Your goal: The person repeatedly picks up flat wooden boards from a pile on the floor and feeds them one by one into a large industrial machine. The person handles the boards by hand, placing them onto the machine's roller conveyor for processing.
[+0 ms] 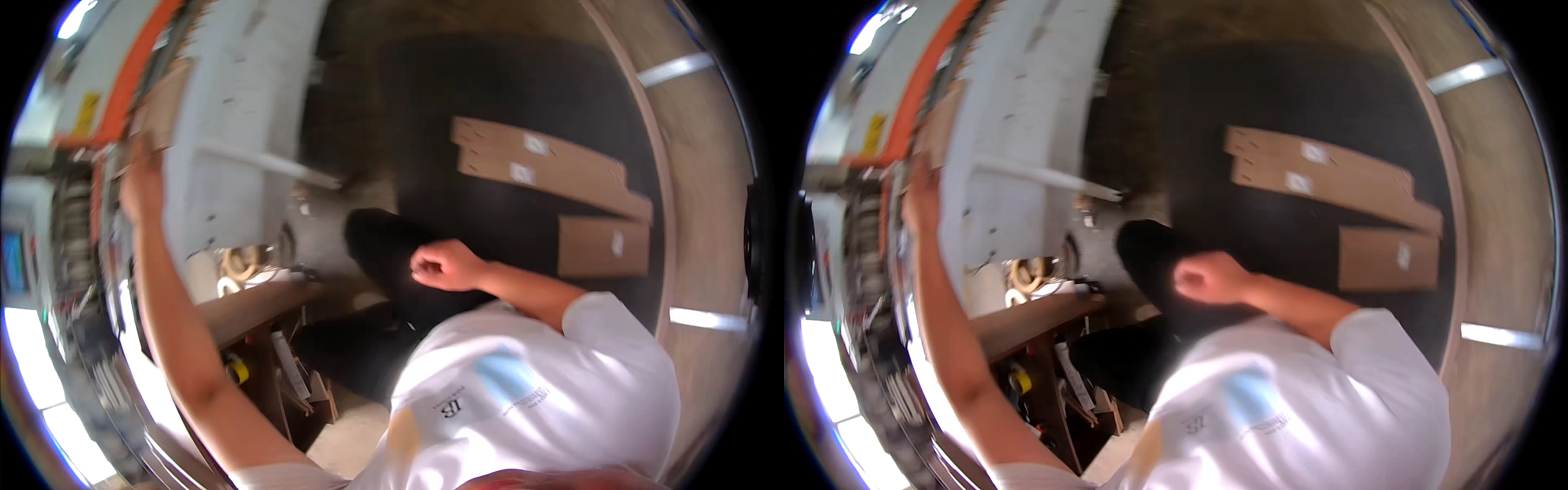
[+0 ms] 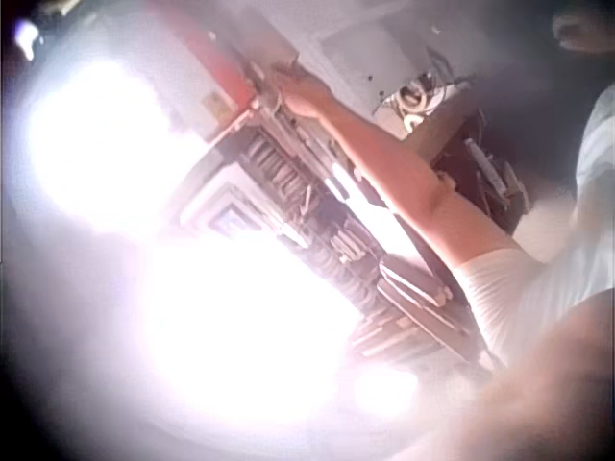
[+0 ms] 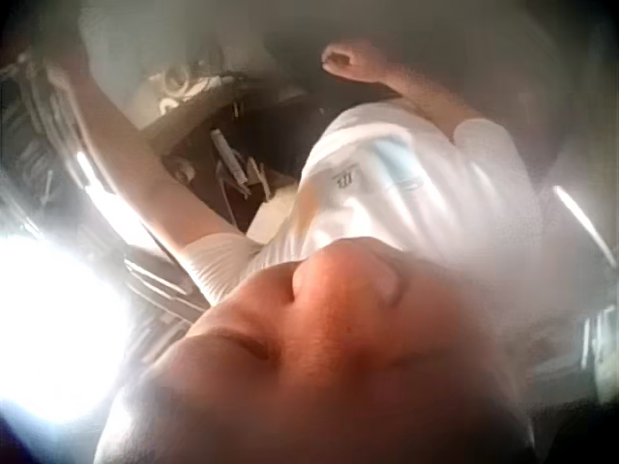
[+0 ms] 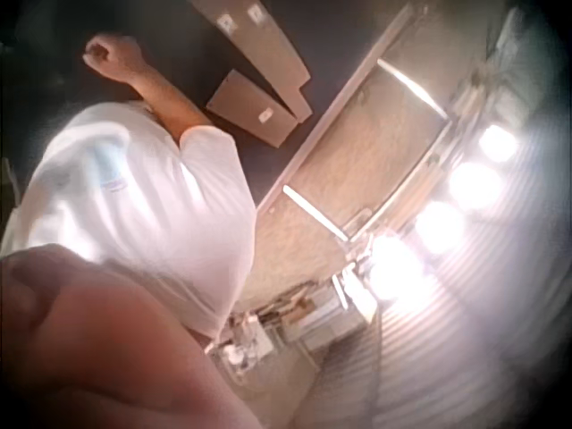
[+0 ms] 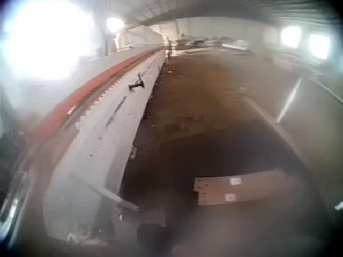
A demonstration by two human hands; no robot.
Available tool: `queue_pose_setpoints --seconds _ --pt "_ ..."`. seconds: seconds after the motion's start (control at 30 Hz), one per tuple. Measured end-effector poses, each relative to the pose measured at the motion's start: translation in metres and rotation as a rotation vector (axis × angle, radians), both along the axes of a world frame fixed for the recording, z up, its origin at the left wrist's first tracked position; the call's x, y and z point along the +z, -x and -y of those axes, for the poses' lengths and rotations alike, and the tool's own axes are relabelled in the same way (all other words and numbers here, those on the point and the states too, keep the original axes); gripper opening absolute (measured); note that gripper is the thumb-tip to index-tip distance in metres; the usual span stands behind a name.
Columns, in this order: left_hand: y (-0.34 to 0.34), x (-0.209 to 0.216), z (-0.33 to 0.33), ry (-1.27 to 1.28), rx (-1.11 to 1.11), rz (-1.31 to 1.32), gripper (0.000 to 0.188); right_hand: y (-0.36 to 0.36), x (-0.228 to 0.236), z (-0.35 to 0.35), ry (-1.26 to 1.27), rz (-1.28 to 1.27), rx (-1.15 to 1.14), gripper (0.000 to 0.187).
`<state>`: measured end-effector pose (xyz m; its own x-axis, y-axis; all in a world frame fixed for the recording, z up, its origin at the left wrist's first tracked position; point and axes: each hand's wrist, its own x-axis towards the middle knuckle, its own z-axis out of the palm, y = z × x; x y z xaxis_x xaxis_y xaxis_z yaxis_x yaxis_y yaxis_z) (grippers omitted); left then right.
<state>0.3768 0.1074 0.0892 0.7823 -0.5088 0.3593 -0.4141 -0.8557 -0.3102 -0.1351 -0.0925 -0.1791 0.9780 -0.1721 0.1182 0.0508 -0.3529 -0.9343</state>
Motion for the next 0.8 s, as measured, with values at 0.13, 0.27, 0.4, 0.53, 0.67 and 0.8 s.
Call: queue_pose_setpoints --seconds 0.13,0.27,0.4,0.53,0.67,0.8 --pt "0.034 -0.018 0.011 0.061 -0.358 0.289 0.069 0.055 -0.012 0.058 0.135 -0.09 -0.287 0.022" --pt "0.159 -0.068 0.042 0.248 -0.618 -0.043 0.066 0.154 -0.041 0.127 0.56 -0.463 -0.444 0.067" --pt "0.269 -0.16 0.025 0.184 -0.806 -0.488 0.067 0.252 -0.044 0.18 0.76 -0.962 -0.385 0.138" --pt "0.359 -0.234 0.027 0.445 -0.912 -0.855 0.066 0.29 -0.047 0.199 0.795 -1.074 -0.301 0.149" --pt "0.416 -0.265 0.025 0.445 -0.798 -0.79 0.048 0.278 -0.037 0.201 0.755 -1.004 -0.278 0.144" --pt "0.435 -0.276 0.025 0.575 -0.696 -0.756 0.043 0.243 -0.047 0.182 0.784 -0.92 -0.314 0.137"
